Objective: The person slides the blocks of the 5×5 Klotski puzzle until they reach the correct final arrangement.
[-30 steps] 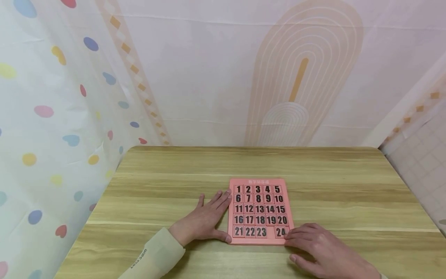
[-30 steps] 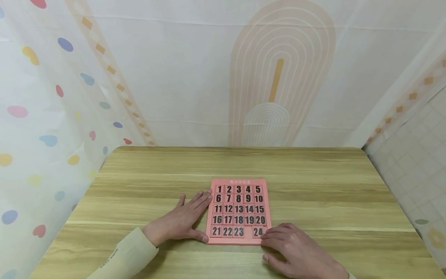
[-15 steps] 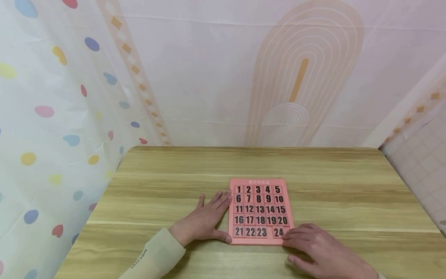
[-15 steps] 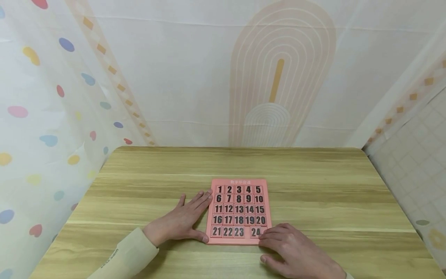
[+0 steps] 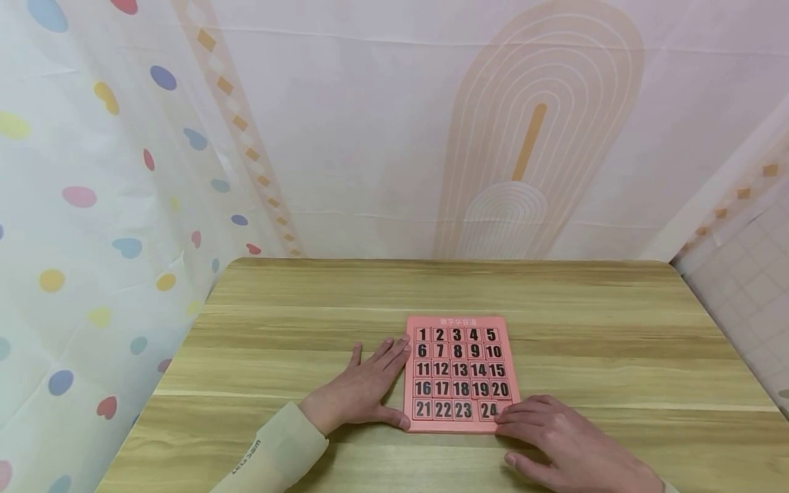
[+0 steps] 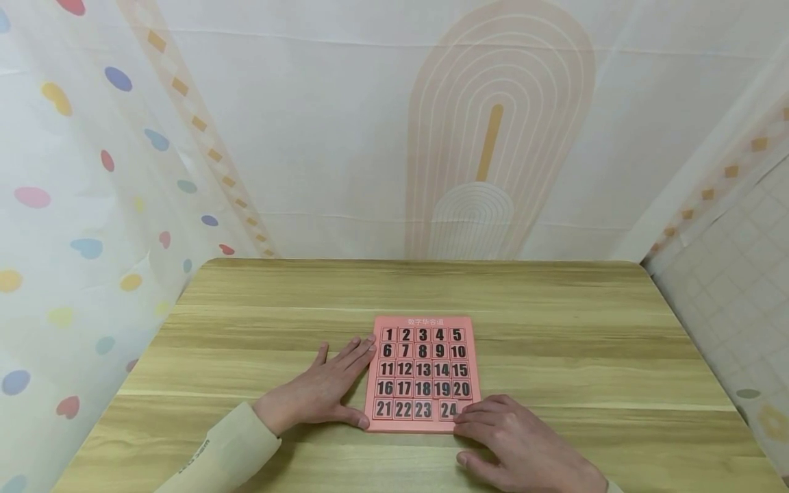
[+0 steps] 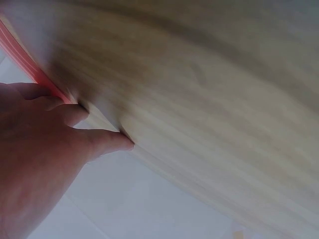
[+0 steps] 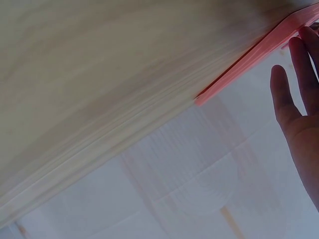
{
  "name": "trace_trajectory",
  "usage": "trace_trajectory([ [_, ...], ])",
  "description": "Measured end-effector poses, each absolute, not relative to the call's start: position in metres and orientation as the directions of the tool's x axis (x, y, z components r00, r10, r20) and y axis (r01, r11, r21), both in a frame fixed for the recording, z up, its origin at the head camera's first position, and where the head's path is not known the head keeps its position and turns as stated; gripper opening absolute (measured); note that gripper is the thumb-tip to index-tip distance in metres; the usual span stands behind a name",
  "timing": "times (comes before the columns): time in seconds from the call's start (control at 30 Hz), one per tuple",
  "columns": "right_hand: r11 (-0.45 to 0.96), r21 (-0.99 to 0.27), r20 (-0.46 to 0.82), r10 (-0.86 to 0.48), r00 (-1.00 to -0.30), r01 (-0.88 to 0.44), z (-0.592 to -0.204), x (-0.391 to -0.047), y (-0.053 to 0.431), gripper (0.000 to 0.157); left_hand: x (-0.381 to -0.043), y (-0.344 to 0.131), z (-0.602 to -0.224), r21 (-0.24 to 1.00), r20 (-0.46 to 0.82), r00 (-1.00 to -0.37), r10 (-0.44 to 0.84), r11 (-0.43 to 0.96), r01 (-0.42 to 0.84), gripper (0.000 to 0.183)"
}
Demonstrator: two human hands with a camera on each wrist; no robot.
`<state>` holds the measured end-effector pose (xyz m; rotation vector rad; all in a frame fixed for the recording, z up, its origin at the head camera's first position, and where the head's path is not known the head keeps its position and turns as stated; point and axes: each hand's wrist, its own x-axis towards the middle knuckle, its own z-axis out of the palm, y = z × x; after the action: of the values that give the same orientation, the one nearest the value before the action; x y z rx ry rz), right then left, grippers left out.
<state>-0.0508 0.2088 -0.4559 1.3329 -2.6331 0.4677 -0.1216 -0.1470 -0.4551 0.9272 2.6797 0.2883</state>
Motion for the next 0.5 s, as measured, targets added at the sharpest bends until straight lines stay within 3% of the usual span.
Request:
trace_trajectory([
  [0.5, 0.555, -0.214, 0.256, -0.763, -0.594, -0.804, -0.457, -0.0511, 0.2051, 0.029, -0.1224, -0.1463, -0.4551, 0.278, -0.213, -0.753, 0.623, 0.777, 0.564, 0.121],
])
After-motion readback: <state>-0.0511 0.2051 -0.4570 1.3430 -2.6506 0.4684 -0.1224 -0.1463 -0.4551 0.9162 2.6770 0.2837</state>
